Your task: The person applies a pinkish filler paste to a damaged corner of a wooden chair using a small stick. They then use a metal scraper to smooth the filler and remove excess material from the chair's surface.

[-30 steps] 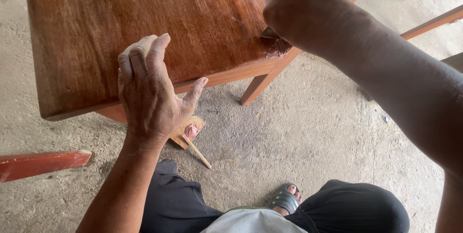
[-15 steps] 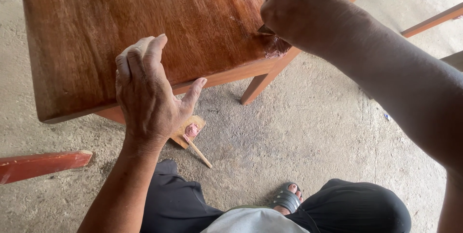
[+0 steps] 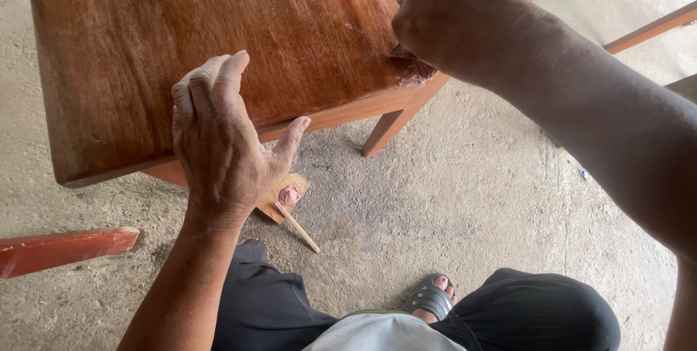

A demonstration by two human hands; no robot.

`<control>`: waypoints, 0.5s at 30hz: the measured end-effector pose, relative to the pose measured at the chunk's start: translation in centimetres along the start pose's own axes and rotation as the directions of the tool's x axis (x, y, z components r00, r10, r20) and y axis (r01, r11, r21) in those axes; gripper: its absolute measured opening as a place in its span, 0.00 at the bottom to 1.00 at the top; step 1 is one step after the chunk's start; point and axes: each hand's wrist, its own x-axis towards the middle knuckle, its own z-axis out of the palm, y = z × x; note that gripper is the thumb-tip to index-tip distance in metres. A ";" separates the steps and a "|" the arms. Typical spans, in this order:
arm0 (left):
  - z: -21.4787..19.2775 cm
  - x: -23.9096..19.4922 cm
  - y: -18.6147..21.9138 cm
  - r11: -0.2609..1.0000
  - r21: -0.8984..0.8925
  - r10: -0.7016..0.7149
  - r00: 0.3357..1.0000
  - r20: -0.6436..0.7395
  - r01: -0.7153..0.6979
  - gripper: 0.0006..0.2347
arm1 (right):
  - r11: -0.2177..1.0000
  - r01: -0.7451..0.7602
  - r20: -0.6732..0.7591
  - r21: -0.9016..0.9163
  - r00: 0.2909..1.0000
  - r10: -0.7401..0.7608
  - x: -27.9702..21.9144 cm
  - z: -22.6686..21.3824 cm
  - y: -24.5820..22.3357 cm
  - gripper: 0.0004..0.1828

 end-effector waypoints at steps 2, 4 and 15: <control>0.0 0.0 0.0 1.000 0.002 -0.008 1.000 0.006 0.008 0.40 | 1.000 0.003 -0.006 -0.007 1.000 -0.003 0.0 -0.1 0.0 0.09; 0.1 0.0 -0.1 1.000 0.001 0.001 1.000 -0.003 -0.001 0.41 | 1.000 0.011 0.008 0.011 1.000 -0.011 0.0 -0.4 0.1 0.08; 0.2 -0.1 -0.2 1.000 0.011 0.001 1.000 0.009 -0.001 0.42 | 0.999 0.001 -0.025 0.054 1.000 0.001 -0.7 -0.4 -0.1 0.06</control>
